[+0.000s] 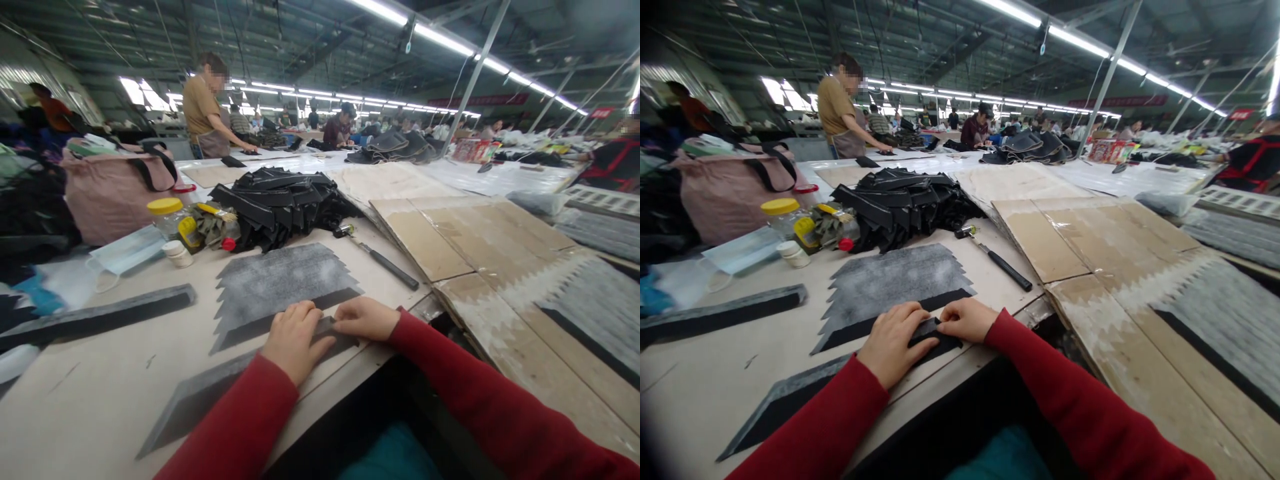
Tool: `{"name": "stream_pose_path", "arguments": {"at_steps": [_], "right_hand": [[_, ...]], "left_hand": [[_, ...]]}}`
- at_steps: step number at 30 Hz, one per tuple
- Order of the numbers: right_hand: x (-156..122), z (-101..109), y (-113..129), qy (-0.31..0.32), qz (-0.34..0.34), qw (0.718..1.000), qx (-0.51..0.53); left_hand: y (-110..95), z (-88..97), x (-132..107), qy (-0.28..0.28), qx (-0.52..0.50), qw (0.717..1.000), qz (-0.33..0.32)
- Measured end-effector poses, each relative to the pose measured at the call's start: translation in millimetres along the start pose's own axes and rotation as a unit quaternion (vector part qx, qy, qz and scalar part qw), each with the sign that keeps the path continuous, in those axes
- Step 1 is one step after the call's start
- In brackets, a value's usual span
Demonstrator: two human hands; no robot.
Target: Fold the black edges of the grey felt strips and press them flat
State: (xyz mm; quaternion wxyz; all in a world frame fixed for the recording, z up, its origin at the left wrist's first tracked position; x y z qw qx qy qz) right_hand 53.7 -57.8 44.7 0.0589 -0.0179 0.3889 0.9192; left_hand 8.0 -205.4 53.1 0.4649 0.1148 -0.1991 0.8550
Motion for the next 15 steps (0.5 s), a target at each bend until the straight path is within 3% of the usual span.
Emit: {"name": "stream_pose_path", "arguments": {"at_steps": [7, 12, 15], "right_hand": [[-6, 6, -1, -0.063, 0.025, 0.997, -0.021], [-2, 13, -4, -0.004, -0.046, 0.999, 0.023], [0, 16, -4, -0.007, -0.018, 0.999, -0.029]], "left_hand": [[5, -1.6, 6, 0.008, -0.071, 0.997, 0.03], [7, -3.9, 10, 0.011, -0.12, 0.992, 0.048], [7, -6.6, 11, 0.015, -0.12, 0.991, 0.054]]}}
Point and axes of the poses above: each hand's wrist, its own x-axis towards the middle knuckle, its own z-axis out of the back of the hand, y = z × x, the point moved 3 cm from there along x, towards the middle knuckle, and after that the axes turned 10 degrees about -y, right-handed, at the moved point
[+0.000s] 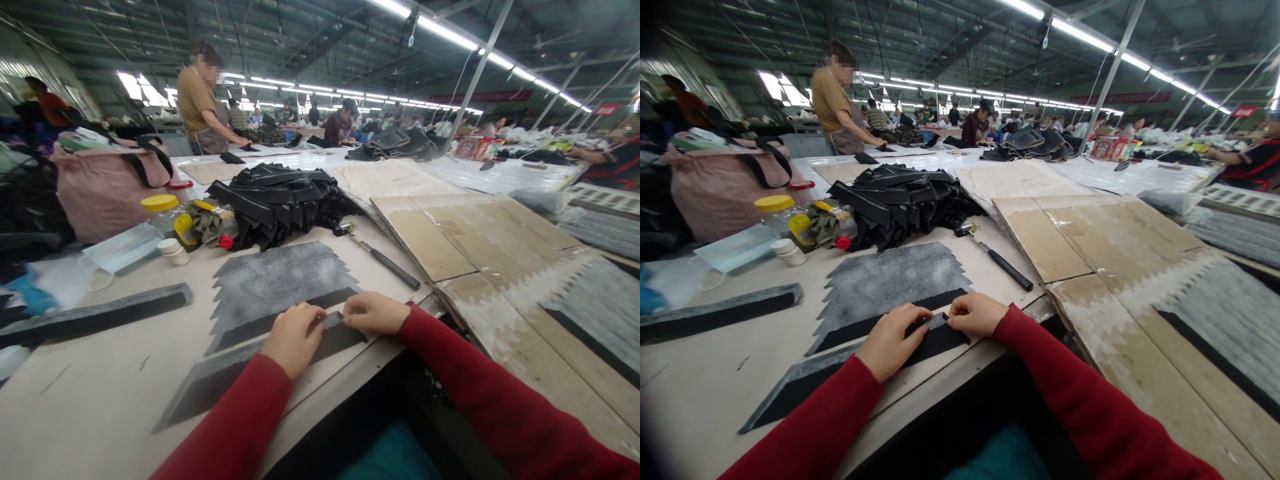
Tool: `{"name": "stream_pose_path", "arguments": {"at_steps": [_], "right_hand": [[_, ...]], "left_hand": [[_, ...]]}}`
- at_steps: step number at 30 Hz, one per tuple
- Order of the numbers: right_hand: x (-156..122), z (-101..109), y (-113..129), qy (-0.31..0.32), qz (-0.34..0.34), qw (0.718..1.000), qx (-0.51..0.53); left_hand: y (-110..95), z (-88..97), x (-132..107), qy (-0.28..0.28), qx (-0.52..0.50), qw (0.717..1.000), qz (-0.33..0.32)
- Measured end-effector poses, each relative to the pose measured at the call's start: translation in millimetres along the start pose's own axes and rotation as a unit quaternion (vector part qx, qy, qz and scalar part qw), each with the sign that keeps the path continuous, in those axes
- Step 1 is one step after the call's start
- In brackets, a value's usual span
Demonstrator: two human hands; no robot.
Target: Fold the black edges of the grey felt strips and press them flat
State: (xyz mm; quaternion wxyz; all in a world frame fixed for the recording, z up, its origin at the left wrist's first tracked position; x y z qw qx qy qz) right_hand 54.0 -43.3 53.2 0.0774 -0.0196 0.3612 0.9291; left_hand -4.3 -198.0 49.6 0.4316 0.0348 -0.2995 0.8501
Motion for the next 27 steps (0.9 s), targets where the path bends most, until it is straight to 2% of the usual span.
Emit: {"name": "stream_pose_path", "arguments": {"at_steps": [3, 9, 16, 27], "right_hand": [[2, 0, 3, -0.029, 0.071, 0.996, -0.047], [7, -4, 4, -0.036, 0.182, 0.98, -0.067], [-4, -4, 12, -0.063, 0.244, 0.96, -0.123], [-16, -19, 29, -0.068, 0.249, 0.89, -0.375]], "left_hand": [[0, -2.7, 0, -0.002, 0.009, 1.0, 0.001], [0, -5.6, -1, -0.011, 0.006, 1.0, -0.005], [-1, -4.7, -4, -0.015, 0.041, 0.998, -0.046], [-16, -2.8, -8, 0.03, 0.188, 0.971, -0.144]]}}
Point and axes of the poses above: each hand's wrist, its own x-axis towards the middle knuckle, its own z-axis out of the back of the hand, y = z × x, the point moved 3 cm from there along x, towards the middle knuckle, and after that the axes turned 10 degrees about -y, right-handed, at the moved point
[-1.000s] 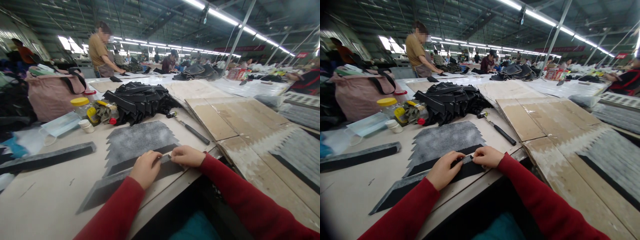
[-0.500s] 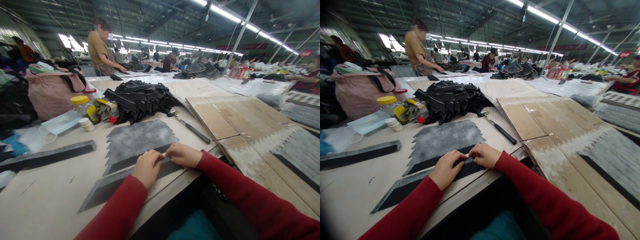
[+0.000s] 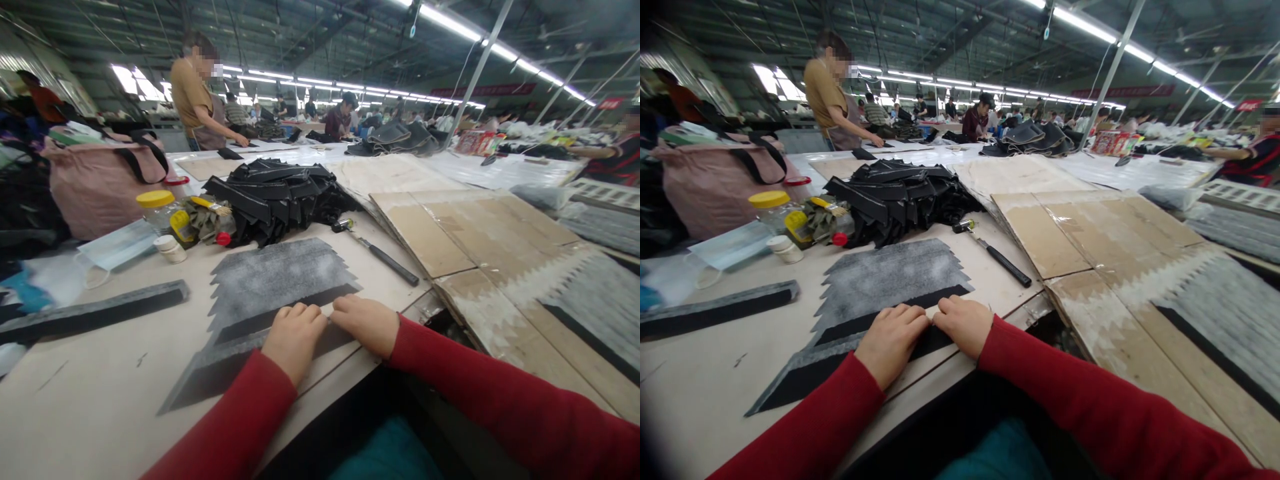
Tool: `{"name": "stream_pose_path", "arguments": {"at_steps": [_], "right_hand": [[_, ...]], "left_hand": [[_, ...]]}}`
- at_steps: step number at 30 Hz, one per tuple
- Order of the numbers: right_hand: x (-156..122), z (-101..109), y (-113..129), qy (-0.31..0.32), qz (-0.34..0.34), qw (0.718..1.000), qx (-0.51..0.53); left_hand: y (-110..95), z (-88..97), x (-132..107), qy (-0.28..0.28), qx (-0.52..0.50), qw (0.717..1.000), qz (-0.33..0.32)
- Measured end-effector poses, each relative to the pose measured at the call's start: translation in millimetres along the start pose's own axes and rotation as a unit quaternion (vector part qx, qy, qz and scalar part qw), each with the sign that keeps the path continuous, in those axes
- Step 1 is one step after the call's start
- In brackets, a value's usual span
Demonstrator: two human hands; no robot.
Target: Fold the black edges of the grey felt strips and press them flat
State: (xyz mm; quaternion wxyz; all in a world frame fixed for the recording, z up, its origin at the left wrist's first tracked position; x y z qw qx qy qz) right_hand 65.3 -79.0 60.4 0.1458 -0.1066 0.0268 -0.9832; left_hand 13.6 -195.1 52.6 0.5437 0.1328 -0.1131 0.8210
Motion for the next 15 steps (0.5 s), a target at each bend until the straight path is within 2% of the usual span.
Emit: {"name": "stream_pose_path", "arguments": {"at_steps": [3, 6, 11, 15], "right_hand": [[0, -3, 9, -0.01, -0.012, 1.0, -0.022], [-2, -8, 12, -0.032, -0.047, 0.998, -0.023], [-7, -3, -4, -0.037, -0.074, 0.997, -0.012], [-6, 2, -17, -0.039, -0.089, 0.995, 0.014]], "left_hand": [[3, 2.2, -4, 0.013, -0.013, 1.0, -0.007], [14, 3.6, -8, 0.023, -0.085, 0.996, 0.019], [31, 0.9, -7, -0.007, -0.199, 0.977, 0.076], [29, -6.2, 0, -0.036, -0.212, 0.971, 0.106]]}}
Point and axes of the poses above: each hand's wrist, its own x-axis towards the middle knuckle, its own z-axis out of the back of the hand, y = z × x, the point moved 3 cm from there along x, towards the middle knuckle, and after that the axes turned 10 degrees about -y, right-handed, at the moved point
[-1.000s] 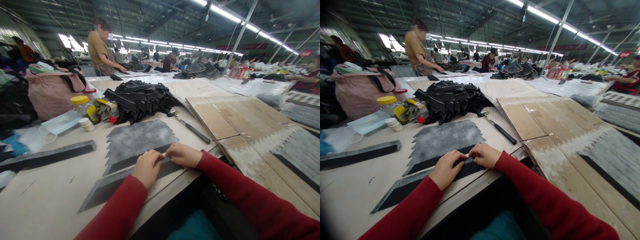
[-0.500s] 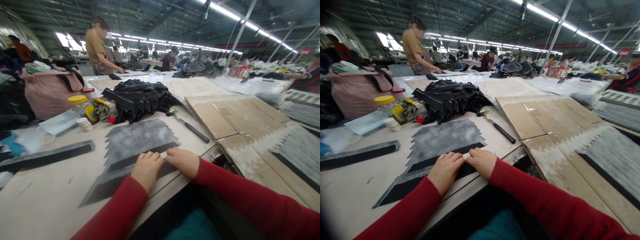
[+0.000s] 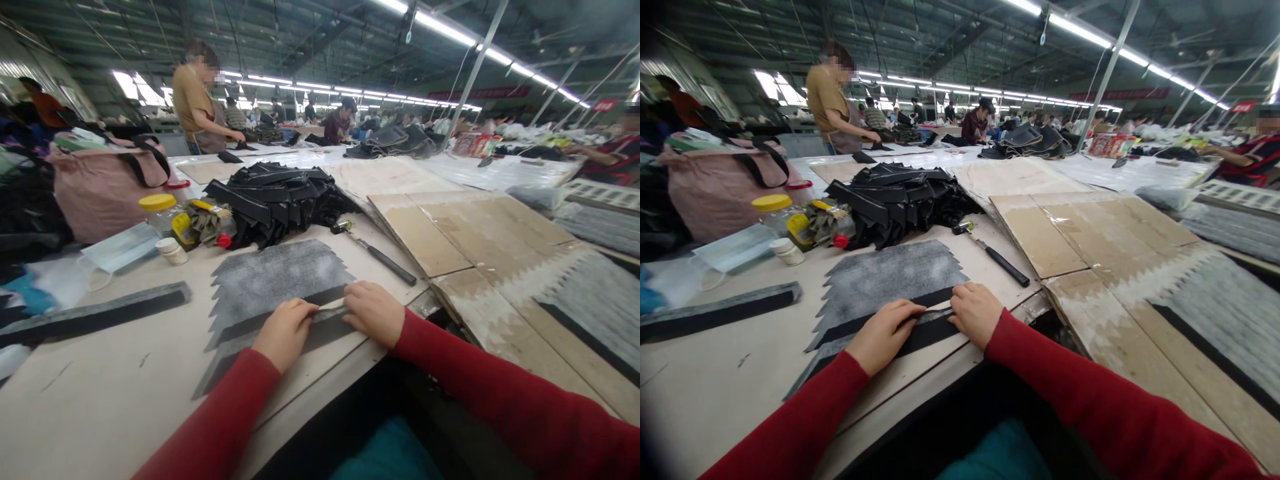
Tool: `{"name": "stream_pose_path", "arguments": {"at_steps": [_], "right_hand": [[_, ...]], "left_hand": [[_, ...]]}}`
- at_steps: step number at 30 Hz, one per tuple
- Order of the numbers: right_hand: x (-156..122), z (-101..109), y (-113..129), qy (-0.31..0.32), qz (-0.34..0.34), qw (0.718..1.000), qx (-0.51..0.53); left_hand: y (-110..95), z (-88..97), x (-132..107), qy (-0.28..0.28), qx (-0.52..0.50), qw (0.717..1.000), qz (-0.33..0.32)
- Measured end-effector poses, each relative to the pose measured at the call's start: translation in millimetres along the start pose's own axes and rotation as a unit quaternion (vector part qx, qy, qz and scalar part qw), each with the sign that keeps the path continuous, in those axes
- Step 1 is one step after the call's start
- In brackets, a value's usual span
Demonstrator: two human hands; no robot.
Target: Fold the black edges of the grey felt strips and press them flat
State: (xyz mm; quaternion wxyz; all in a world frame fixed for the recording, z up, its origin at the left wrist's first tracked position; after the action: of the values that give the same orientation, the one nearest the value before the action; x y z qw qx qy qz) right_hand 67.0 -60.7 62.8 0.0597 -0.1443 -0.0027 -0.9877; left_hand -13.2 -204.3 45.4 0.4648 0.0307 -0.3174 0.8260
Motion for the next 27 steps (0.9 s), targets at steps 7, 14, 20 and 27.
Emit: {"name": "stream_pose_path", "arguments": {"at_steps": [7, 14, 20, 27], "right_hand": [[7, -12, 9, -0.002, 0.017, 0.987, 0.157], [3, -11, 17, 0.004, 0.039, 0.996, 0.074], [6, -14, 40, -0.006, 0.055, 0.997, -0.049], [6, -15, 41, -0.036, -0.002, 0.999, -0.035]], "left_hand": [[-3, -4.6, -2, -0.024, 0.014, 1.0, -0.011], [-8, -3.5, -4, 0.0, 0.084, 0.995, -0.055], [-14, -2.9, -7, 0.029, 0.14, 0.986, -0.084], [7, 17.9, -13, 0.023, 0.034, 0.999, -0.013]]}}
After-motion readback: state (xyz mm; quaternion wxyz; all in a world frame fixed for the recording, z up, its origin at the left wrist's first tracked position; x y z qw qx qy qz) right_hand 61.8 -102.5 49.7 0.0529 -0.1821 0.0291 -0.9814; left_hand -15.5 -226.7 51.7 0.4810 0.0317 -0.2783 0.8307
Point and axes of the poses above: each hand's wrist, its own x-axis towards the middle knuckle, its own z-axis out of the back of the hand, y = z × x, the point moved 3 cm from there along x, towards the middle knuckle, and after that the axes turned 10 degrees about -y, right-handed, at the moved point
